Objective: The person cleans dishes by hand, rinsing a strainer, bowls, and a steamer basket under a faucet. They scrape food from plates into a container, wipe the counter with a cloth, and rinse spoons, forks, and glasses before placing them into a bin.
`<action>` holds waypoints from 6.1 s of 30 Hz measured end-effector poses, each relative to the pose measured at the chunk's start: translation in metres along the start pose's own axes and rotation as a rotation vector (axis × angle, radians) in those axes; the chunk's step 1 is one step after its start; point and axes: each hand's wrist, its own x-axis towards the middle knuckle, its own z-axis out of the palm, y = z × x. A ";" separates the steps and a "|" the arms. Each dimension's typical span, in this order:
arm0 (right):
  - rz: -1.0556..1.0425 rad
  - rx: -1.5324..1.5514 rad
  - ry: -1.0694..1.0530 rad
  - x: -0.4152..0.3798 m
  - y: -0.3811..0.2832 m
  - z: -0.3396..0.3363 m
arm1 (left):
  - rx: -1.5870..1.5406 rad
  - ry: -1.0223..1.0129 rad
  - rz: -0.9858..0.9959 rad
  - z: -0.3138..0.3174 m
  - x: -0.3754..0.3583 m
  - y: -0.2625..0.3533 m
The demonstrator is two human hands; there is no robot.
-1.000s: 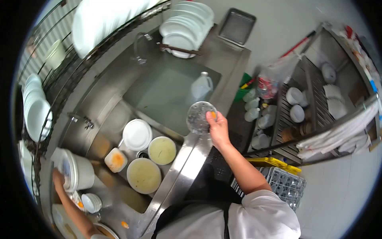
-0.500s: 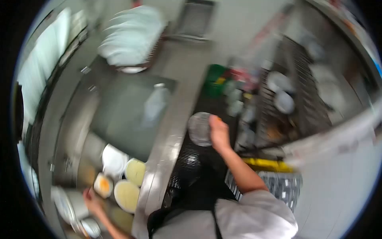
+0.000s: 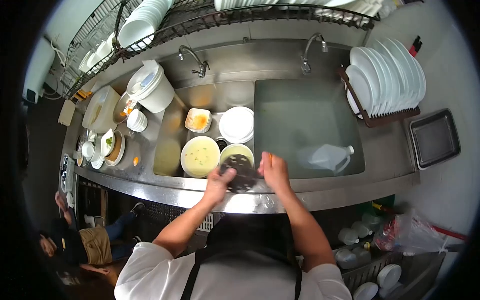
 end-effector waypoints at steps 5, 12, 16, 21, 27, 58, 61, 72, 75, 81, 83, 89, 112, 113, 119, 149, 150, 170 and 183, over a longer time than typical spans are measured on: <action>-0.054 -0.434 0.601 0.151 0.097 -0.001 | -0.237 0.236 0.067 -0.126 0.044 0.003; 0.060 0.706 -0.346 0.166 -0.002 0.115 | -0.426 0.110 -0.195 -0.172 0.183 -0.046; -0.534 -0.530 -0.290 0.173 0.012 0.235 | -0.621 -0.086 -0.224 -0.170 0.224 -0.058; -0.648 -0.680 0.019 0.208 -0.018 0.257 | -0.475 -0.046 0.000 -0.183 0.222 -0.038; -0.387 -0.891 0.187 0.214 -0.047 0.207 | -0.079 -0.085 -0.027 -0.189 0.209 -0.020; -0.359 0.141 0.070 0.246 -0.010 0.123 | -0.820 0.316 0.084 -0.115 0.219 -0.034; -0.429 -0.071 -0.033 0.230 -0.029 0.128 | -0.724 0.293 0.067 -0.118 0.222 -0.026; -0.503 -0.078 0.102 0.214 -0.033 0.155 | -0.542 0.206 0.136 -0.146 0.218 -0.001; -0.545 -0.331 -0.124 0.196 -0.039 0.157 | -0.577 0.182 0.035 -0.143 0.209 0.011; -0.479 -0.455 -0.065 0.198 -0.034 0.176 | -0.555 0.171 0.012 -0.142 0.211 0.000; -0.425 -0.311 0.032 0.200 -0.046 0.173 | -0.562 0.140 0.009 -0.139 0.209 0.005; -0.380 -0.550 -0.116 0.183 -0.058 0.174 | -0.570 0.093 0.116 -0.139 0.204 -0.007; -0.241 0.225 -0.039 0.215 -0.042 0.076 | -0.783 0.195 0.015 -0.084 0.282 -0.065; -0.287 0.132 0.023 0.211 -0.048 0.075 | -0.713 0.321 -0.045 -0.083 0.282 -0.059; -0.264 -0.398 0.800 0.246 0.053 -0.053 | -0.874 0.310 -0.116 -0.128 0.256 -0.045; -0.919 -0.328 0.271 0.090 -0.245 0.216 | -0.065 0.255 -0.085 -0.289 0.120 -0.009; -1.092 -0.196 0.371 0.101 -0.274 0.206 | -0.049 0.270 -0.055 -0.306 0.107 0.003; -1.319 -0.186 0.822 0.136 -0.360 0.176 | 0.065 0.681 0.206 -0.542 0.002 0.088; -0.431 -0.476 -0.384 0.044 -0.086 0.441 | 1.158 1.038 -0.003 -0.745 0.047 0.175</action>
